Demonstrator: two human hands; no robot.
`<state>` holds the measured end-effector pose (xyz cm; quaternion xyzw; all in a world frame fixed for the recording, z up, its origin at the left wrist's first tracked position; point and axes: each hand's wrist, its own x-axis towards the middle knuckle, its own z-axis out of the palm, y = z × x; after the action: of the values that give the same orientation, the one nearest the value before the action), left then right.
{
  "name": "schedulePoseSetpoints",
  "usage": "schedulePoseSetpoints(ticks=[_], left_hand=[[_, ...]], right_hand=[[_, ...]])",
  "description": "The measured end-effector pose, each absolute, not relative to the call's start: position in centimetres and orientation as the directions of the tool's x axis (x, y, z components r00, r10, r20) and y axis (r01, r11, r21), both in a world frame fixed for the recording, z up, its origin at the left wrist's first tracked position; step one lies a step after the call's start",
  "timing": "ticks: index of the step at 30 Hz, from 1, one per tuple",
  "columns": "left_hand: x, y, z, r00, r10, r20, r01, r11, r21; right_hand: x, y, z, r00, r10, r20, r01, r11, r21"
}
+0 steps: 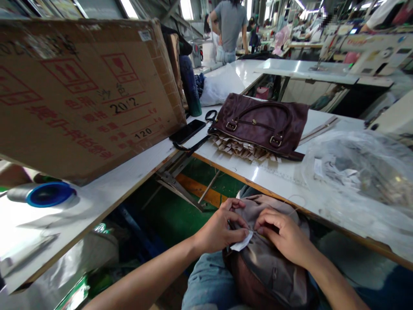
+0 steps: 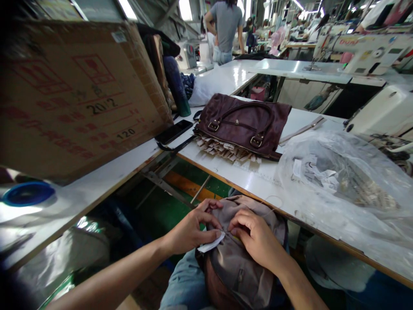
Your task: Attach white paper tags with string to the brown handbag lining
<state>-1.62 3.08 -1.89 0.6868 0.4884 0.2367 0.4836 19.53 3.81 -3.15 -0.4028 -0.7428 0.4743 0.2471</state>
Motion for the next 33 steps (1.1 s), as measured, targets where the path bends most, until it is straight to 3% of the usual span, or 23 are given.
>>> schedulePoseSetpoints(ticks=[9, 33], left_hand=[[-2.0, 3.1, -2.5, 0.44, 0.892, -0.104, 0.41, -0.097, 0.907], [-2.2, 3.8, -2.7, 0.493, 0.864, -0.106, 0.337, -0.077, 0.938]], right_hand=[[19.3, 3.7, -3.3, -0.545, 0.835, 0.073, 0.347, 0.304, -0.887], [19.3, 3.8, -5.0, -0.559, 0.821, 0.116, 0.255, 0.304, -0.918]])
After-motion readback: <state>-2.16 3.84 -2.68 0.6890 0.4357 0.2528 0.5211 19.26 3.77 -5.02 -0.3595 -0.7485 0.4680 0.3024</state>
